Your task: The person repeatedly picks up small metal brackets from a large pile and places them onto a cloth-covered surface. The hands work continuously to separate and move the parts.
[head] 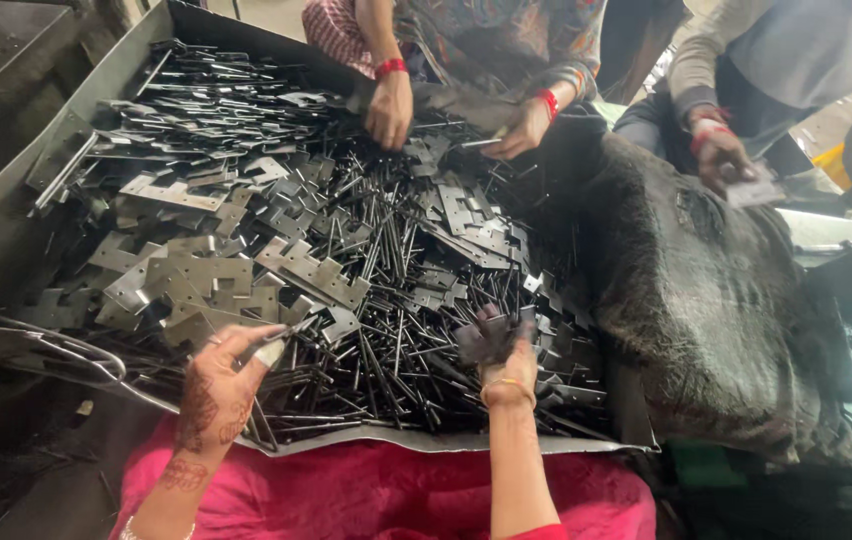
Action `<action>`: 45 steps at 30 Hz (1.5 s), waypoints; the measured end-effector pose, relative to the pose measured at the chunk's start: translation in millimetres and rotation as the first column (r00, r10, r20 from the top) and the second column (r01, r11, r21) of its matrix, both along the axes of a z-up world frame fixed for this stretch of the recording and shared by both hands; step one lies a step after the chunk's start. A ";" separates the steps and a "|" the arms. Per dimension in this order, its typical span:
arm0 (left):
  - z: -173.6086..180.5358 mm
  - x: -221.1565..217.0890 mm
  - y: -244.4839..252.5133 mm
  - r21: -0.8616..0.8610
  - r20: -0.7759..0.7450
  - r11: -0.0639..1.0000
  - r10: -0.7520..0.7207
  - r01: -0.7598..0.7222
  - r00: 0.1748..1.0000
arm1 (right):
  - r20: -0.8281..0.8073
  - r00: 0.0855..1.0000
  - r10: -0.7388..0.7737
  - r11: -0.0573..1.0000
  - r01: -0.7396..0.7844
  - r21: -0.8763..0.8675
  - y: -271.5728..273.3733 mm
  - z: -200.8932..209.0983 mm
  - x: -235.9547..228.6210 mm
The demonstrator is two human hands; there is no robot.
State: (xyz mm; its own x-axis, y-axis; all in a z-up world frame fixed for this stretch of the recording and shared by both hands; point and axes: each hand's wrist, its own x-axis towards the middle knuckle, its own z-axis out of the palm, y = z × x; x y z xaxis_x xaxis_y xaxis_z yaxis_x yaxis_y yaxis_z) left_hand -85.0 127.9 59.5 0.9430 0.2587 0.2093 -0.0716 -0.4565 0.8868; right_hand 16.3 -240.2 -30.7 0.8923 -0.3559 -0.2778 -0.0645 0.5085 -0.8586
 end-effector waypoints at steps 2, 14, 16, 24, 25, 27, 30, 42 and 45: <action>3.2 0.5 4.6 0.010 0.064 1.000 0.015 -0.015 0.998 | 0.130 0.991 -0.038 0.998 0.044 -0.039 15.5 19.0 2.1; -11.4 8.8 14.8 -0.559 -0.032 0.816 0.158 -0.149 0.987 | -0.298 0.291 0.909 -0.385 0.310 -0.869 55.2 44.5 46.7; -11.7 16.0 8.6 -0.492 0.007 0.860 0.158 -0.135 0.987 | -0.203 0.327 0.923 -0.300 0.281 -0.912 58.9 43.1 46.4; -7.6 64.2 -87.7 -0.692 0.066 0.707 -0.136 0.144 0.988 | -0.001 0.873 0.489 0.871 -0.488 -0.060 66.1 45.2 -16.6; -6.6 66.7 -107.6 -0.553 -0.060 0.830 -0.129 0.075 0.990 | -0.097 0.875 0.475 0.876 -0.460 0.143 63.3 46.1 -27.6; -3.6 67.0 -140.0 -0.585 -0.163 0.805 -0.239 0.102 0.957 | -0.112 0.902 0.417 0.888 -0.379 0.260 61.1 45.6 -46.0; -1.1 57.7 -183.4 -0.246 -0.058 0.957 -0.174 0.155 0.983 | -0.044 0.931 0.361 0.840 -0.304 0.449 52.4 41.7 -58.7; -53.9 11.8 -156.0 -0.236 -0.234 0.959 -0.209 0.153 0.949 | 0.119 0.974 0.194 0.917 -0.223 0.330 89.2 8.3 -53.1; -39.1 34.2 -134.7 -0.337 -0.262 0.862 -0.471 0.378 0.842 | 0.022 0.993 0.115 0.984 -0.111 -0.140 63.3 38.0 -43.7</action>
State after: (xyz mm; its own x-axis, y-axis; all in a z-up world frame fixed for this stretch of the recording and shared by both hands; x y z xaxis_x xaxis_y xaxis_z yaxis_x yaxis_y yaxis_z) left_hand -50.8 -6.8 20.4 0.9725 -0.1826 -0.1447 0.1082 -0.1961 0.9746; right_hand -27.4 -177.0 7.3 0.9361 -0.2853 -0.2056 -0.0881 0.3757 -0.9225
